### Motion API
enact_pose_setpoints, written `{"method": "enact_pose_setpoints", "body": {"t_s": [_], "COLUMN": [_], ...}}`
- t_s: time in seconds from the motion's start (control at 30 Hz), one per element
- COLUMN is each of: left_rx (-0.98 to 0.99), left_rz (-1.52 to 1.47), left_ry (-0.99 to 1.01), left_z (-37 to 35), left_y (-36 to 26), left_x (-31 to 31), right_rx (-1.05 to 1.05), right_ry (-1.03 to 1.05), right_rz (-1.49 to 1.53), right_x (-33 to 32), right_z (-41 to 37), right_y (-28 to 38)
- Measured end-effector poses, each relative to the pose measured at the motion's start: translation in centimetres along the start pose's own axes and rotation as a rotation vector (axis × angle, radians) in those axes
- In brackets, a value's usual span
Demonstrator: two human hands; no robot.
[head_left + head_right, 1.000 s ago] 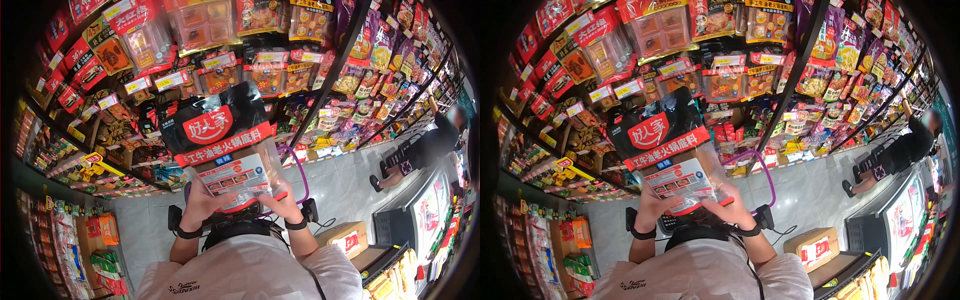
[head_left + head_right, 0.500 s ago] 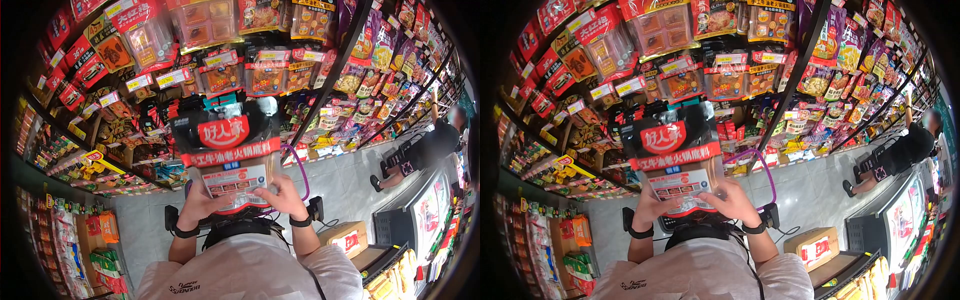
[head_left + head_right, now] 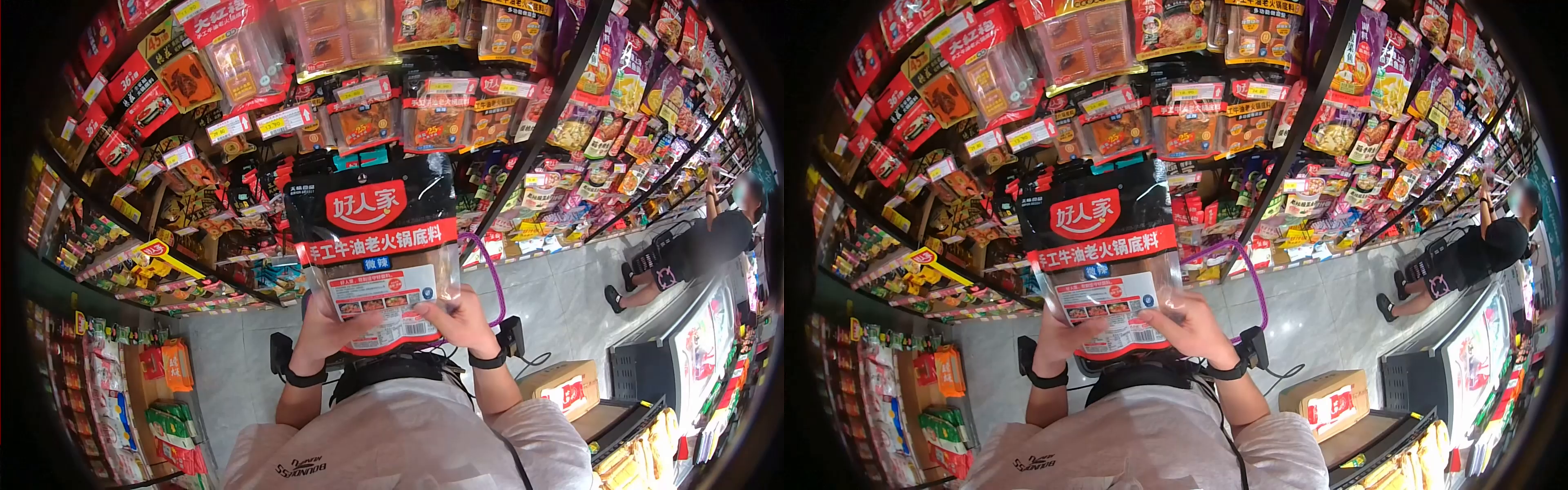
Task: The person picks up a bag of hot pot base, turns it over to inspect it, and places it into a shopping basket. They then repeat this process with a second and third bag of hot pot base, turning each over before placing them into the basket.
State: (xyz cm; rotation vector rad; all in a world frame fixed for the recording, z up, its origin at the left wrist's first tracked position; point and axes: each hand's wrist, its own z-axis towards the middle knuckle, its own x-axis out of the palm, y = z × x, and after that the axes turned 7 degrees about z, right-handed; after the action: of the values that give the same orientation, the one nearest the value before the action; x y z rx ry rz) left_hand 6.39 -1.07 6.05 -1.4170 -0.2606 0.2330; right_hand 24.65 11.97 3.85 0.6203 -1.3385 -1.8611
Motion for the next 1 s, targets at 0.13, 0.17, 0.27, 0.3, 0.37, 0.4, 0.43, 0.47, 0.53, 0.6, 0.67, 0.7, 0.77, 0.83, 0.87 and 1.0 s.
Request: {"method": "enact_pose_setpoints", "body": {"t_s": [0.13, 0.17, 0.27, 0.3, 0.37, 0.4, 0.43, 0.47, 0.53, 0.6, 0.67, 0.7, 0.77, 0.83, 0.87, 1.0], "left_rx": [-0.003, 0.005, 0.018, 0.012, 0.002, 0.010, 0.017, 0.024, 0.021, 0.027, 0.043, 0.045, 0.048, 0.046, 0.045, 0.051], "left_rz": [0.029, 0.050, 0.078, 0.071, 0.056, 0.066, 0.076, 0.086, 0.091, 0.091, 0.087, 0.087, 0.088, 0.059, 0.045, 0.046], "left_ry": [0.009, 0.018, 0.005, -0.008, -0.035, -0.035, -0.034, -0.034, -0.026, -0.018, -0.008, -0.011, -0.017, -0.031, -0.038, -0.043], "left_z": [-0.1, -0.1, -0.2, -0.2, -0.1, -0.1, -0.1, 0.0, -0.1, -0.1, -0.1, -0.1, -0.2, -0.2, -0.2, -0.4], "left_y": [0.7, 0.8, 0.8, 0.9, 1.1, 1.0, 0.9, 0.8, 0.9, 0.9, 0.9, 0.9, 0.8, 0.4, 0.3, 0.5], "left_x": [-0.3, -0.4, -0.4, -0.4, -0.3, -0.2, -0.2, -0.1, -0.3, -0.4, -0.5, -0.5, -0.4, -0.2, -0.1, -0.2], "right_rx": [-0.044, -0.071, -0.050, -0.060, -0.081, -0.114, -0.146, -0.178, -0.159, -0.140, -0.124, -0.109, -0.078, -0.070, -0.065, -0.063], "right_ry": [0.039, 0.040, 0.040, 0.041, 0.041, 0.027, 0.013, -0.001, 0.018, 0.022, 0.011, 0.012, 0.013, 0.014, 0.015, 0.009], "right_rz": [-0.063, -0.064, -0.047, -0.069, -0.113, -0.108, -0.103, -0.098, -0.105, -0.101, -0.087, -0.075, -0.053, -0.051, -0.049, -0.042], "right_x": [-0.4, -0.4, -0.4, -0.4, -0.5, -0.4, -0.2, -0.1, -0.4, -0.4, -0.3, -0.2, -0.1, -0.1, -0.1, 0.1], "right_z": [0.0, 0.0, -0.2, -0.1, 0.3, 0.5, 0.7, 0.7, 0.5, 0.4, 0.5, 0.4, 0.4, 0.3, 0.3, 0.2], "right_y": [-0.1, -0.3, -0.7, -0.6, 0.1, 0.4, 0.7, 0.8, 0.1, 0.0, 0.3, 0.4, 0.6, 0.7, 0.7, 0.9]}}
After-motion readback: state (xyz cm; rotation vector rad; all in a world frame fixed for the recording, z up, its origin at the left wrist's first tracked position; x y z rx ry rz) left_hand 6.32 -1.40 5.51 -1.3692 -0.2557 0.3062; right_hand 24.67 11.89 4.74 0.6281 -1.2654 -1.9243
